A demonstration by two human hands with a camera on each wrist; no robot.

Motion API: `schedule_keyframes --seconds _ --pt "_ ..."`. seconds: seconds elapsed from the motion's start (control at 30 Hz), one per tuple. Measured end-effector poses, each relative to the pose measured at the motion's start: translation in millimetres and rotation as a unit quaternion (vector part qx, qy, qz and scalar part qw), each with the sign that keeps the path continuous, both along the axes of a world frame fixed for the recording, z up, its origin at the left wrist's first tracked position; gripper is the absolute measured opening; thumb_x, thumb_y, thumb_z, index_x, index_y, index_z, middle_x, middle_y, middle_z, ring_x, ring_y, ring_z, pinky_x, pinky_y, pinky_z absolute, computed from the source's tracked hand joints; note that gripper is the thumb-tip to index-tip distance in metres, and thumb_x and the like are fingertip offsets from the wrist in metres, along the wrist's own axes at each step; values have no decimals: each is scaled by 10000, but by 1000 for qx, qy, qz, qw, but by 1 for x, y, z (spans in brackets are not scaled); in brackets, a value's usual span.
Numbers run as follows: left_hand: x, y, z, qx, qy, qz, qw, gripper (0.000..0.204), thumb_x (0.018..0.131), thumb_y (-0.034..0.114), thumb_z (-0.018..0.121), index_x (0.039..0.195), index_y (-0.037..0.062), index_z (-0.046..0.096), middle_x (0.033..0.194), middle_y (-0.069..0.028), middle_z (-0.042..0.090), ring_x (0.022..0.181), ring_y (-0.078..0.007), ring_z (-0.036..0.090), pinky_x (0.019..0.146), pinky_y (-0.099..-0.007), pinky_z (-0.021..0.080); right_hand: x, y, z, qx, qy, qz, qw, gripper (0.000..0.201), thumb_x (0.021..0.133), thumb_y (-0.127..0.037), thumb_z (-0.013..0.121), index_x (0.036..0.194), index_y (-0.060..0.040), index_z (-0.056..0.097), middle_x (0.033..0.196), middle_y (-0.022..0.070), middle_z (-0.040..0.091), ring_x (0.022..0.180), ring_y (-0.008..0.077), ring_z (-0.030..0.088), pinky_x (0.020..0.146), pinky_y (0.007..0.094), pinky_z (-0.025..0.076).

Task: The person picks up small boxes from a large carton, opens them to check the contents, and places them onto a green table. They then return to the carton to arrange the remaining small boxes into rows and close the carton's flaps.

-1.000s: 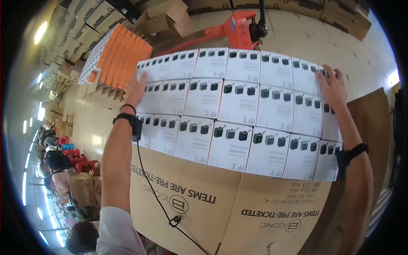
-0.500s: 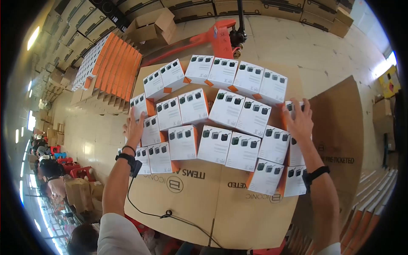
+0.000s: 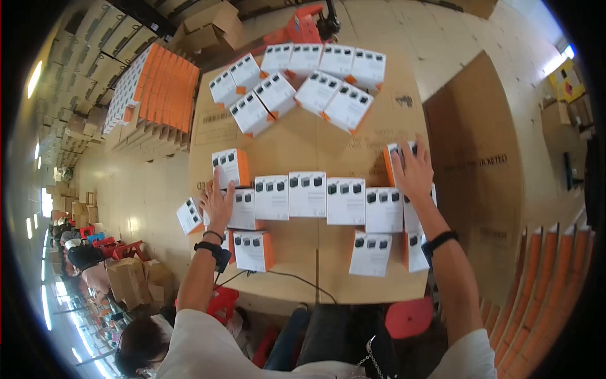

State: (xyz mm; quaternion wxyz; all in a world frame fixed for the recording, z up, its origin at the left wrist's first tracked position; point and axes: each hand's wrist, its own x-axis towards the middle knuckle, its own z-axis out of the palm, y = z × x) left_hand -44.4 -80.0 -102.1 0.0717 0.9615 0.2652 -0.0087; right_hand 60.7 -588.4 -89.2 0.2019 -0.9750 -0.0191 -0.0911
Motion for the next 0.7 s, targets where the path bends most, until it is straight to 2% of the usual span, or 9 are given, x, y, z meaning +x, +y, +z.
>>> schedule_keyframes --seconds 0.1,0.17,0.23,0.3,0.33,0.43,0.5,0.57,0.7 --pt "-20 7 -9 -12 -38 -33 999 705 963 595 510 1584 354 279 1505 -145 434 1400 -457 295 1108 -678 171 -7 -3 -12 20 -38 -8 999 475 952 -371 582 1403 -222 564 1520 219 386 1228 455 504 1022 511 447" --pt "-11 7 -12 73 -47 -40 995 717 963 608 501 1590 363 253 1521 -199 391 1409 -446 288 1099 -675 179 -4 -8 -4 67 -47 -14 997 521 938 -328 622 1421 -157 524 1509 234 388 1282 444 463 1067 511 400" --pt "-5 -17 -6 92 0 -34 995 786 951 576 560 1599 266 242 1538 -271 324 1415 -446 282 1128 -644 186 -17 -11 14 136 -158 -24 978 571 917 -276 664 1420 -80 476 1508 244 386 1338 438 401 1098 514 350" --pt "-8 -82 30 -116 -59 -197 972 842 906 459 683 1561 97 296 1538 -255 354 1425 -464 301 1162 -533 260 -56 -16 45 153 -142 -33 977 573 894 -189 694 1386 -32 446 1448 259 420 1340 443 371 1101 519 324" --pt "-18 -134 66 -192 11 -297 935 962 816 456 789 1499 -29 317 1486 -300 382 1391 -461 346 1160 -472 304 -89 -16 58 185 -137 -11 973 546 892 -162 690 1360 -14 450 1400 259 440 1297 442 400 1086 513 337" --pt "-87 -274 84 -223 42 -376 899 1157 704 445 863 1497 -91 213 1432 -319 380 1359 -481 350 1147 -529 289 -203 -1 58 266 -57 -61 960 505 882 -100 687 1310 22 448 1271 247 478 1194 411 462 1048 485 371" --pt "-111 -341 67 -251 69 -328 908 1215 689 437 871 1512 -94 152 1448 -325 351 1369 -488 332 1150 -535 280 -272 -2 55 278 -24 -47 959 541 878 -116 700 1328 27 435 1260 235 487 1157 374 503 1014 456 408" --pt "-122 -375 32 -278 2 -184 943 1304 665 411 889 1533 -68 42 1467 -331 310 1377 -494 310 1157 -546 266 -321 1 69 397 104 -168 896 624 854 -146 753 1347 39 418 1270 213 493 1138 335 531 965 432 448" --pt "-155 -392 59 -349 9 -209 914 1317 645 339 907 1540 -51 24 1467 -318 312 1372 -488 321 1152 -541 279 -382 -23 85 444 108 -247 854 808 816 -172 814 1421 42 323 1312 216 495 1185 313 543 992 424 462"
